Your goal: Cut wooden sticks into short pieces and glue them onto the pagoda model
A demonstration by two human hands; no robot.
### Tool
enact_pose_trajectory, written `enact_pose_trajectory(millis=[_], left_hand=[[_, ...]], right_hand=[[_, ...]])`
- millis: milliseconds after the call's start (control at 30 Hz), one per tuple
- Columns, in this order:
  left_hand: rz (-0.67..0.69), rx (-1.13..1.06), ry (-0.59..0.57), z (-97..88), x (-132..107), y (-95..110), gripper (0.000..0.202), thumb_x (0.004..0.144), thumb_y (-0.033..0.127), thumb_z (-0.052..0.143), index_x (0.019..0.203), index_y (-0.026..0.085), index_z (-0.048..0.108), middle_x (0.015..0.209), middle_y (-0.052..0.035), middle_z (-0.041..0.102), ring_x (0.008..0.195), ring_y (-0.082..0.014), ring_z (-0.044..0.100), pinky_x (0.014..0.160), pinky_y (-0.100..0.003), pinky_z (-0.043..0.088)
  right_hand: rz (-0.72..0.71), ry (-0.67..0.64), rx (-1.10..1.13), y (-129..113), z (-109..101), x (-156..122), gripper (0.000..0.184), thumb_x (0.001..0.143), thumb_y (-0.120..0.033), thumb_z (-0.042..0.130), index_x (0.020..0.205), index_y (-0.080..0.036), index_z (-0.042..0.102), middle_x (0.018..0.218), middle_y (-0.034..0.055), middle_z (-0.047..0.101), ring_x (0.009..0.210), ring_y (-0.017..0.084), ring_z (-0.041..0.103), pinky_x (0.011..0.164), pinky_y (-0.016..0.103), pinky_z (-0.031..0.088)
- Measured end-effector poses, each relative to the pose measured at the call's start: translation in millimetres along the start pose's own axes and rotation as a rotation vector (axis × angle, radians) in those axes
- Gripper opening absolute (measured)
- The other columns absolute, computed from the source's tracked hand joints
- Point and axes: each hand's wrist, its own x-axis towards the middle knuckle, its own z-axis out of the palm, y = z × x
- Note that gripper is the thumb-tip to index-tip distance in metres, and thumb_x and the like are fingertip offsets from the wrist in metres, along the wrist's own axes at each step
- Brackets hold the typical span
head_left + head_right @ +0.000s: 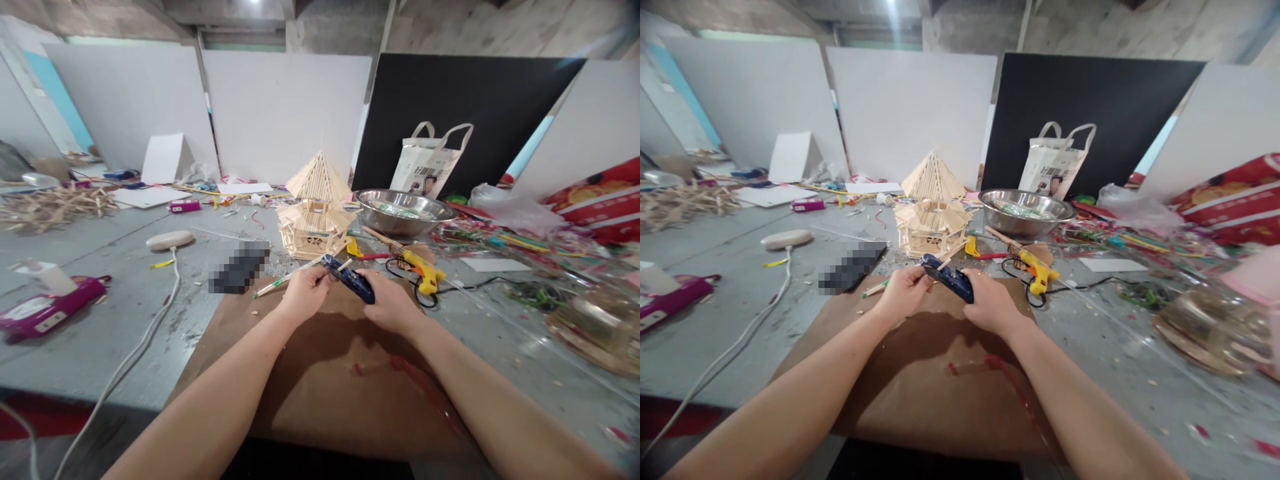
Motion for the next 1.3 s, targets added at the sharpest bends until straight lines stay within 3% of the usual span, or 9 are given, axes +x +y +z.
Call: enact_pose_trajectory(millis=[267, 600, 733, 900, 1300], left_hand=[[0.000, 0.008, 0.002, 0.1, 0.3, 0.5, 0.031, 0.076, 0.032, 0.040, 0.055, 0.014, 0.055, 0.047, 0.0024, 0.047, 0.049, -0.0081, 0.041, 0.049, -0.018, 0.030], [0.001, -0.005, -0.003, 1.0, 0.5, -1.1, 0.032, 0.076, 0.034, 0.040, 0.055, 0.014, 0.051, 0.047, 0.0028, 0.045, 0.049, -0.0082, 0.041, 0.049, -0.018, 0.030], [0.006, -0.023, 0.034, 4.3, -0.4, -1.1, 0.024, 0.076, 0.030, 0.041, 0.064, 0.014, 0.055, 0.050, 0.0027, 0.047, 0.050, -0.0080, 0.042, 0.049, -0.018, 0.030], [-0.008, -0.023, 0.094, 6.1, -2.3, 1.2, 0.022, 0.077, 0.027, 0.040, 0.073, 0.014, 0.057, 0.050, 0.0028, 0.047, 0.049, -0.0080, 0.042, 0.050, -0.018, 0.031], [0.042, -0.169, -0.052, 0.2, 0.4, 6.1, 0.025, 0.077, 0.025, 0.039, 0.071, 0.011, 0.059, 0.043, 0.0048, 0.038, 0.048, -0.0068, 0.035, 0.050, -0.017, 0.031]], right_hand=[[0.019, -0.012, -0.012, -3.0, -2.8, -0.2, 0.054, 0.055, -0.011, 0.043, 0.109, -0.016, 0.044, 0.106, 0.0095, 0.056, 0.096, 0.025, 0.052, 0.079, 0.033, 0.036], [0.041, -0.008, -0.058, -3.8, -1.8, 0.5, 0.040, 0.057, -0.014, 0.045, 0.097, -0.019, 0.048, 0.088, 0.0067, 0.061, 0.082, 0.024, 0.056, 0.067, 0.029, 0.035], [0.063, -0.005, -0.075, -3.0, -0.6, 1.4, 0.038, 0.059, -0.016, 0.045, 0.096, -0.019, 0.048, 0.084, 0.0063, 0.062, 0.079, 0.024, 0.057, 0.064, 0.029, 0.035], [0.077, 0.009, -0.054, -0.7, 0.3, 2.8, 0.041, 0.059, -0.015, 0.045, 0.100, -0.019, 0.047, 0.091, 0.0072, 0.062, 0.084, 0.024, 0.056, 0.069, 0.030, 0.037], [0.018, 0.037, -0.012, 1.4, -1.7, 0.0, 0.056, 0.054, -0.011, 0.044, 0.111, -0.016, 0.043, 0.110, 0.0090, 0.055, 0.098, 0.024, 0.051, 0.080, 0.033, 0.037]])
